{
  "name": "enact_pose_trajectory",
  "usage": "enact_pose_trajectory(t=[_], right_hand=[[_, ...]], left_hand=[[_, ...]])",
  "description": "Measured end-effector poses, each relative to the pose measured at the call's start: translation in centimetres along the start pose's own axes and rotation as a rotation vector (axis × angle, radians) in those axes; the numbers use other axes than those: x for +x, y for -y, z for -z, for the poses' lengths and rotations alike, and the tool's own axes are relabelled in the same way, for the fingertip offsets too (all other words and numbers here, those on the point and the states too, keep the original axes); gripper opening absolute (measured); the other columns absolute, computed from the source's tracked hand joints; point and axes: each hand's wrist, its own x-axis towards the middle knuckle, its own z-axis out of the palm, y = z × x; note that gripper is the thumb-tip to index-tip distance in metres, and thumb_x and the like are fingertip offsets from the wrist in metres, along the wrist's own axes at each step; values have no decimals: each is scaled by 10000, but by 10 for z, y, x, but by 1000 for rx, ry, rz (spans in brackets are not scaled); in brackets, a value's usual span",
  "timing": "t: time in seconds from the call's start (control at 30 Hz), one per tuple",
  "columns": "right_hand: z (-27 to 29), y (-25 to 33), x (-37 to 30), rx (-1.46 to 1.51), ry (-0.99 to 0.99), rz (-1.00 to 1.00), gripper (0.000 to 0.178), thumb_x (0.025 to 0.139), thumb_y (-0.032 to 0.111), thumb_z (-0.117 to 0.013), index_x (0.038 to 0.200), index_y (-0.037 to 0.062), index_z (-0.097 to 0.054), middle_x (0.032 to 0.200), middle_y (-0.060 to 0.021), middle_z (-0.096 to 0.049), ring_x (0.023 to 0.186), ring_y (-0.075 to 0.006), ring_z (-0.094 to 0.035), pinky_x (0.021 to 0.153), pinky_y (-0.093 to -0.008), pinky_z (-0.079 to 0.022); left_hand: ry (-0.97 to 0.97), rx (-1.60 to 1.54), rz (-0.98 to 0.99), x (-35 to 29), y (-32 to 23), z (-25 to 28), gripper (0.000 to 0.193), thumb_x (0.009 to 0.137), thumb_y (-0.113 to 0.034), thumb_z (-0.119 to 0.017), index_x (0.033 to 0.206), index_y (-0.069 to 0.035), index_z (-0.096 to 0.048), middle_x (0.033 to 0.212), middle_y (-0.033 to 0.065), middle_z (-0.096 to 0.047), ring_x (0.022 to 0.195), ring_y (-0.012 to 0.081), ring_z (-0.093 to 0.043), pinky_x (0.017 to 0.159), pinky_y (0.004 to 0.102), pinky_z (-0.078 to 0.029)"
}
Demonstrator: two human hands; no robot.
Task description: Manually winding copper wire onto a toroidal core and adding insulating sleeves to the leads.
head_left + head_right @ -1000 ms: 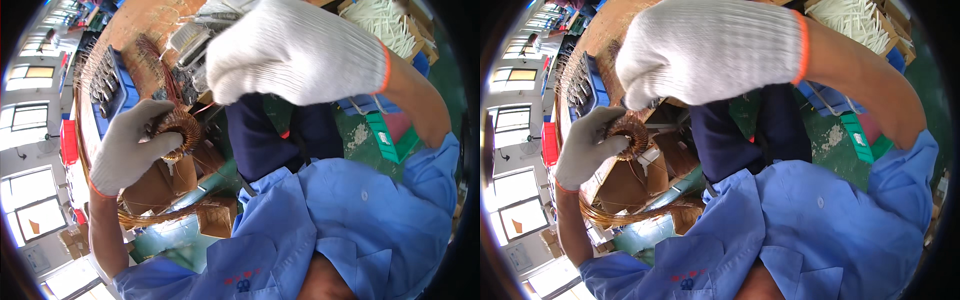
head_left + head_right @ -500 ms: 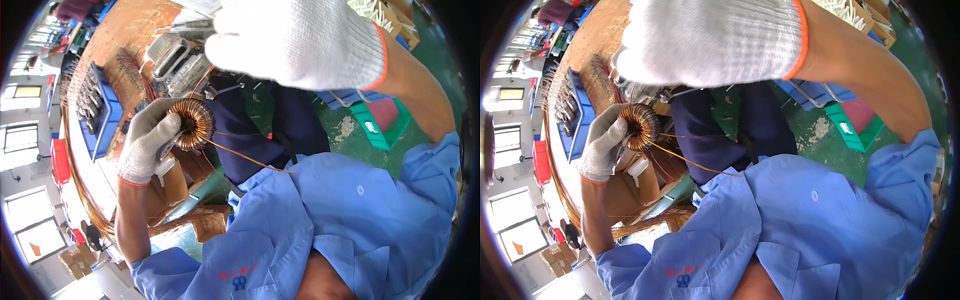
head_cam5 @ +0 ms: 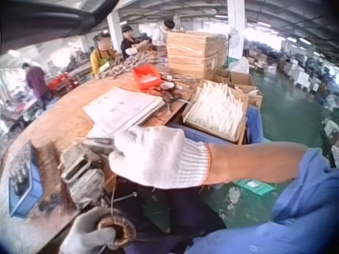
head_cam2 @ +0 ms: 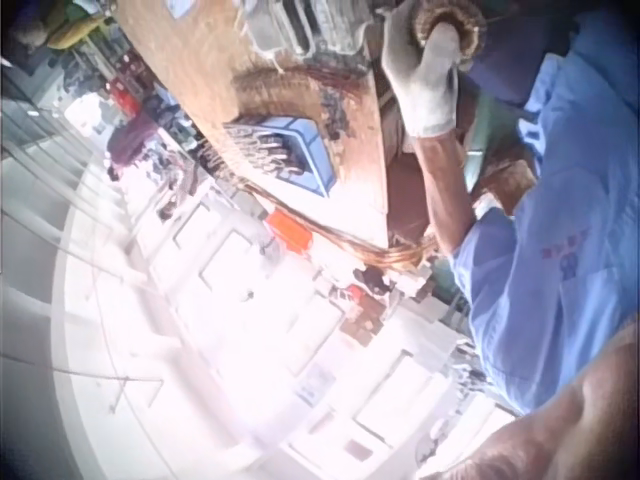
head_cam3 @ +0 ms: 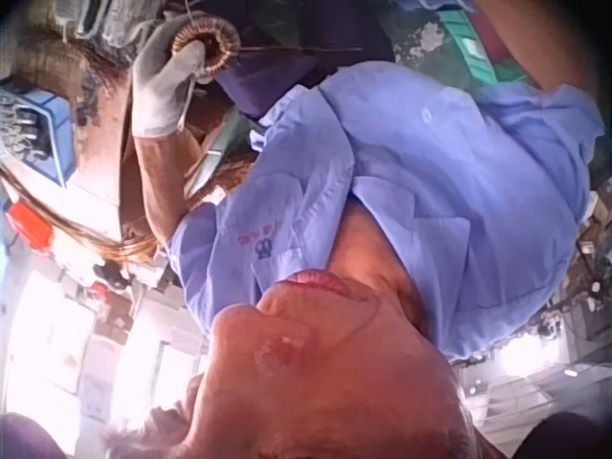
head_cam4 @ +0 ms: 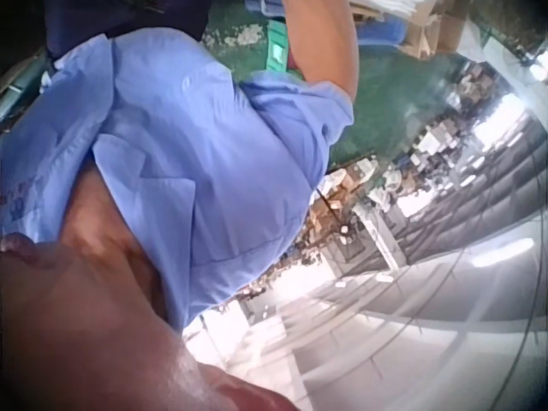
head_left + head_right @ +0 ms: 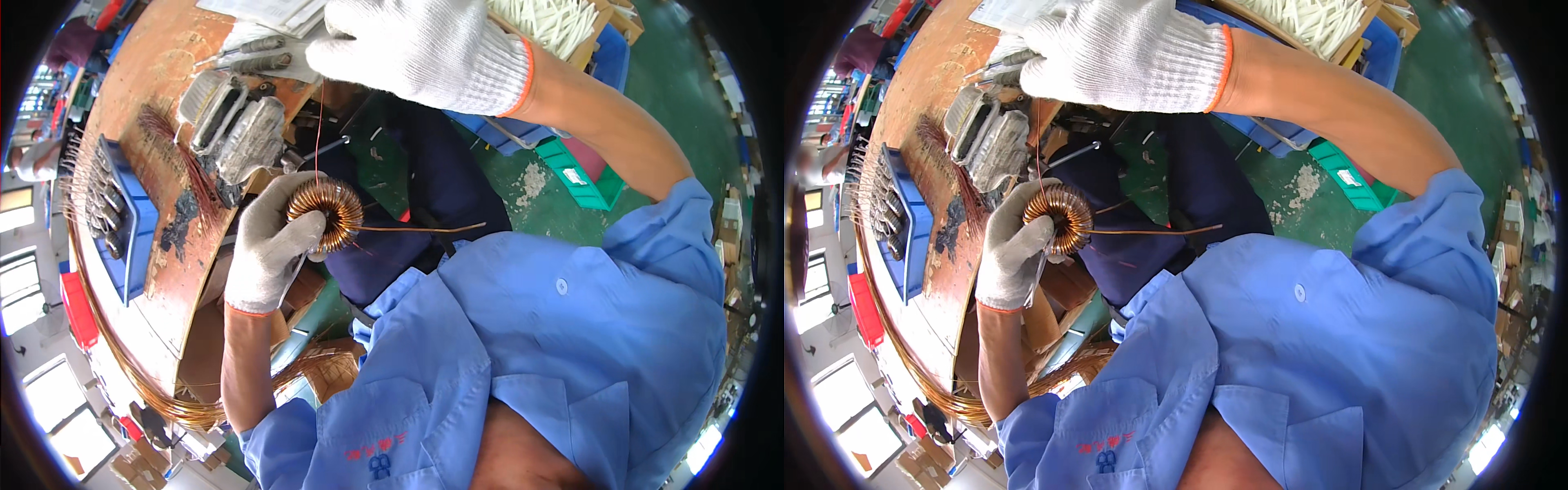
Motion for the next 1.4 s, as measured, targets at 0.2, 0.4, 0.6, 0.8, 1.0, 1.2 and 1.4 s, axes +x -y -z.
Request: enact_pose_trajectory(t=[0.2,0.4,0.6,0.8,1.0,1.2,1.4], right_hand=[[-30,27,-15,435,101,-499,128,939,185,-697,1041,180,-774,857,-102,-763,826,-269,-763,625,-388,-586],[-47,64,-23,1661,-9,-1186,178,966,102,-720,1073,-40,-729,890,-121,-754,749,-180,-762,662,-324,-665],[-60,87,-27,1854,71,-1427,158,972,132,-737,1103,45,-758,946,-60,-761,802,-134,-746,709,-289,-627],[-72,95,-34,2172,198,-1504,151,931,111,-739,1058,49,-792,913,-87,-780,762,-197,-762,707,-341,-648],[-67,74,-34,1765,518,-1018,214,1018,88,-679,1194,20,-780,872,-16,-728,707,-112,-627,671,-281,-529],[-64,60,-26,1343,132,-602,211,1001,104,-690,1170,0,-763,955,-146,-775,816,-179,-726,742,-368,-570],[-52,56,-20,979,215,-396,235,937,167,-654,1126,75,-760,1044,-123,-771,909,-380,-736,792,-455,-592]], left_hand=[[-71,78,-37,6,13,-11,498,931,-255,-798,1269,71,-631,1089,113,-740,885,138,-709,773,267,-582],[-71,-115,-13,10,15,-15,529,953,-289,-793,1302,66,-614,1113,141,-741,986,205,-746,896,342,-621],[-71,-282,-16,18,14,-17,453,987,-191,-752,1315,88,-609,1172,171,-731,1058,231,-735,973,383,-613],[-28,-335,-20,24,14,-17,442,1001,-152,-729,1334,109,-601,1227,200,-725,1116,264,-733,1036,412,-597],[-42,-318,9,20,17,-15,447,996,-138,-723,1338,120,-596,1219,210,-723,1104,259,-734,1019,403,-602],[-78,-298,-5,23,22,-18,446,990,-121,-724,1337,125,-590,1220,214,-724,1101,262,-739,996,405,-611],[-93,-309,-8,24,26,-22,432,988,-113,-728,1338,104,-599,1219,196,-730,1093,251,-741,979,394,-617]])
